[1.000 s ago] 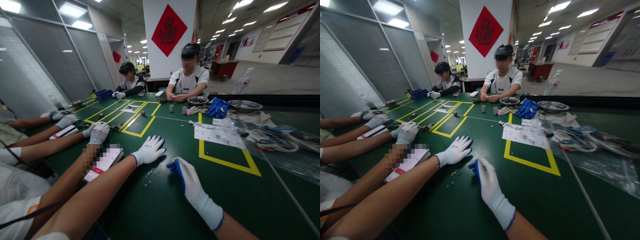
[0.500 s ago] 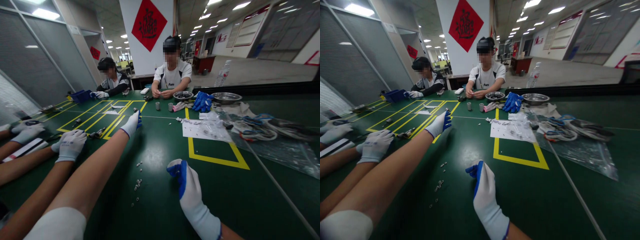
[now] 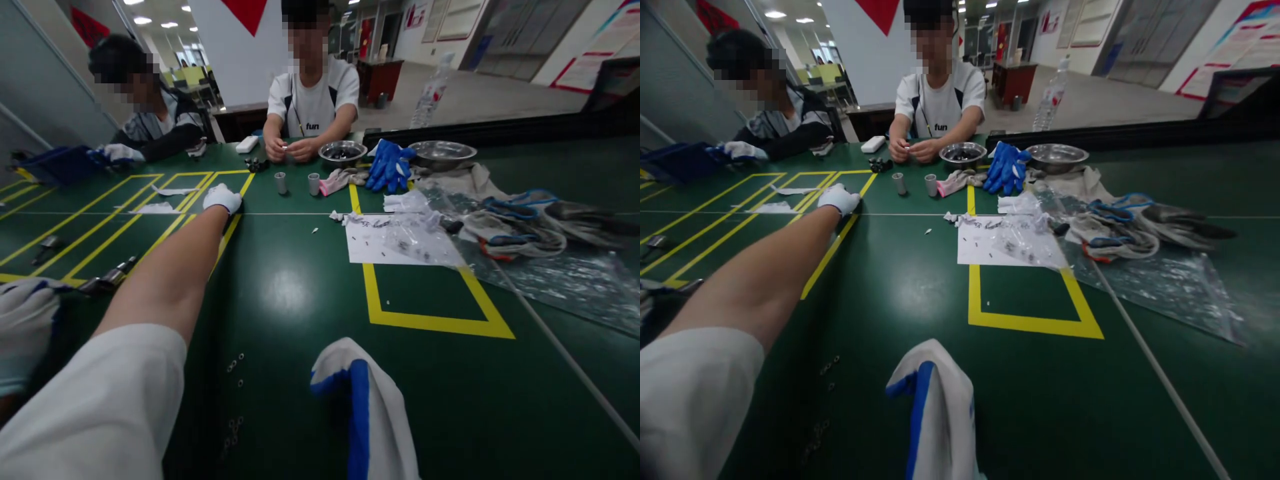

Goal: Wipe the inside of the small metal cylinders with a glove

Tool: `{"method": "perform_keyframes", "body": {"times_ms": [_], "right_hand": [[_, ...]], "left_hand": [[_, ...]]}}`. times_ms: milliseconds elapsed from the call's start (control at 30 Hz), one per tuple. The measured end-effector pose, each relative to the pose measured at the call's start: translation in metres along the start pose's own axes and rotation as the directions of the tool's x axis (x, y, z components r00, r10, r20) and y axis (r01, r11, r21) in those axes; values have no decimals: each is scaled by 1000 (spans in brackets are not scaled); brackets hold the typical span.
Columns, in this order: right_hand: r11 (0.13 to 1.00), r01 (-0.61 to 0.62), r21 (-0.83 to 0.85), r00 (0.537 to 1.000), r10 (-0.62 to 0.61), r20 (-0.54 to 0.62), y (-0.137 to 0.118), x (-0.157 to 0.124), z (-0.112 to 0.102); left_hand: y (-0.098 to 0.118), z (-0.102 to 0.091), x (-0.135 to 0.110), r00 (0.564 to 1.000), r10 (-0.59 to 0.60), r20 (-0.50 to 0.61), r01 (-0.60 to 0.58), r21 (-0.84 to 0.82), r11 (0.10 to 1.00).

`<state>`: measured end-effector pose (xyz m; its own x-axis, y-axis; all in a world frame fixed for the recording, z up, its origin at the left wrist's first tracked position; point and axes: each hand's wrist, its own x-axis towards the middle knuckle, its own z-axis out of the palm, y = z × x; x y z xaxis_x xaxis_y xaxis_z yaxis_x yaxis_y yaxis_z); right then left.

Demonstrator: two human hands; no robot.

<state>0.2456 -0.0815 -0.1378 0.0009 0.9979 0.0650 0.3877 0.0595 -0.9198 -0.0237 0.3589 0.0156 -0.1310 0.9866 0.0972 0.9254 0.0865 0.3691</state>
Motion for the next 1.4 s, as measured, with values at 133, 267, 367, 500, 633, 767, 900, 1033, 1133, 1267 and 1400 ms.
{"method": "perform_keyframes", "body": {"times_ms": [133,267,367,500,633,767,900,1033,1133,1267,1400], "right_hand": [[998,50,30,998,-49,-37,-22,7,1],[980,136,147,962,-95,-257,-73,31,6],[969,108,222,966,-49,-255,-107,47,6],[960,47,277,953,40,-301,-119,56,8],[966,58,252,950,24,-310,-114,56,12],[972,143,185,950,-82,-301,-118,55,11],[965,237,115,947,-203,-247,-121,53,10],[940,339,42,920,-323,-222,-121,49,8],[924,379,48,915,-366,-168,-123,46,5],[929,358,95,928,-342,-147,-126,46,3],[942,298,155,950,-276,-146,-126,48,4]], "left_hand": [[-6,-3,-32,990,-126,-60,120,-92,988],[-1,-9,-84,987,-122,-101,94,-249,964],[11,-16,-129,986,-83,-145,26,-360,932],[31,-32,-208,986,83,-142,-142,-477,867],[49,-51,-296,958,272,-88,-278,-509,814],[57,-64,-358,893,447,-50,-421,-445,791],[48,-62,-378,861,502,-83,-485,-431,761],[33,-62,-382,896,443,-21,-373,-577,727],[24,-67,-383,852,521,57,-340,-696,633],[13,-71,-372,896,426,-123,-406,-611,679],[2,-70,-353,920,269,-286,-305,-90,948]]}}
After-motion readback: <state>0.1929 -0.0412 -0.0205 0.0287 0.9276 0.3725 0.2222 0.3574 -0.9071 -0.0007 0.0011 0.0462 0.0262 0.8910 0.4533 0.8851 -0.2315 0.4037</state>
